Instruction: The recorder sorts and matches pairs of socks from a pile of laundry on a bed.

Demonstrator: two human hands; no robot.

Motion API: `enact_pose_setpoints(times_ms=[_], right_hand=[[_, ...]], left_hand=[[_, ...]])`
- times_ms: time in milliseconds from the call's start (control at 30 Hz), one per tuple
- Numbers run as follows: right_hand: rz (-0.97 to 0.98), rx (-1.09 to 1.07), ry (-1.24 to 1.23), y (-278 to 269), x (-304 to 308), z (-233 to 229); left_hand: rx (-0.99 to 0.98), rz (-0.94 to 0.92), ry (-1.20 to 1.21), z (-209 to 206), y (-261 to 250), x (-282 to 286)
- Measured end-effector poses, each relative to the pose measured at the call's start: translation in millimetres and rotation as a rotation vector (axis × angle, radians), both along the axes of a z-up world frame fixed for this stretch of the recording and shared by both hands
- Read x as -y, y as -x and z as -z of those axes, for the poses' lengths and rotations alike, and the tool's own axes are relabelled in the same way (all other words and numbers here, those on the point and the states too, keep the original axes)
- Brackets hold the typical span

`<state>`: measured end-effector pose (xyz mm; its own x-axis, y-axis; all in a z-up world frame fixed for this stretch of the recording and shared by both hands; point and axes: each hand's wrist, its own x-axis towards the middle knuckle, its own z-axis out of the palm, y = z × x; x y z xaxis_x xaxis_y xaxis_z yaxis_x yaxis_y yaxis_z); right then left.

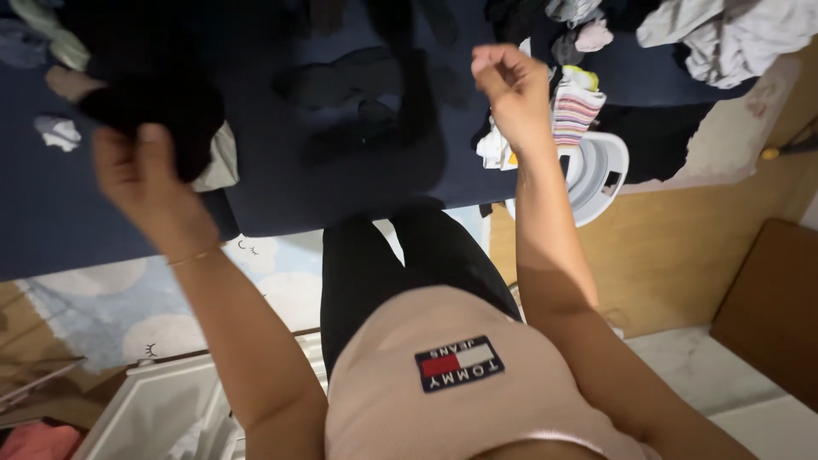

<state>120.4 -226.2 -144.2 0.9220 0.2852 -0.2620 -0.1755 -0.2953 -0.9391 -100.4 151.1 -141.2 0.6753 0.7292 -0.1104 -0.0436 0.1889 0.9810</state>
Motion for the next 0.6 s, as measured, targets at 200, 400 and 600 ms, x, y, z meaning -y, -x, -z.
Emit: enact_pose_setpoints(times_ms=[200, 400, 600], right_hand=[[0.128, -0.275, 0.157, 1.9, 21.1, 123.3], [0.142, -0.382, 0.208, 24.2, 37.6, 246.0], [0.054, -0.396, 0.458, 11.6, 9.3, 277.6]], left_hand=[[-0.360, 0.203, -0.316, 148.7, -68.5, 43.5], [-0.417, 0.632, -0.076, 257.9, -127.8, 156.0], [-0.490, 0.784, -0.242, 305.2, -162.3, 166.5]])
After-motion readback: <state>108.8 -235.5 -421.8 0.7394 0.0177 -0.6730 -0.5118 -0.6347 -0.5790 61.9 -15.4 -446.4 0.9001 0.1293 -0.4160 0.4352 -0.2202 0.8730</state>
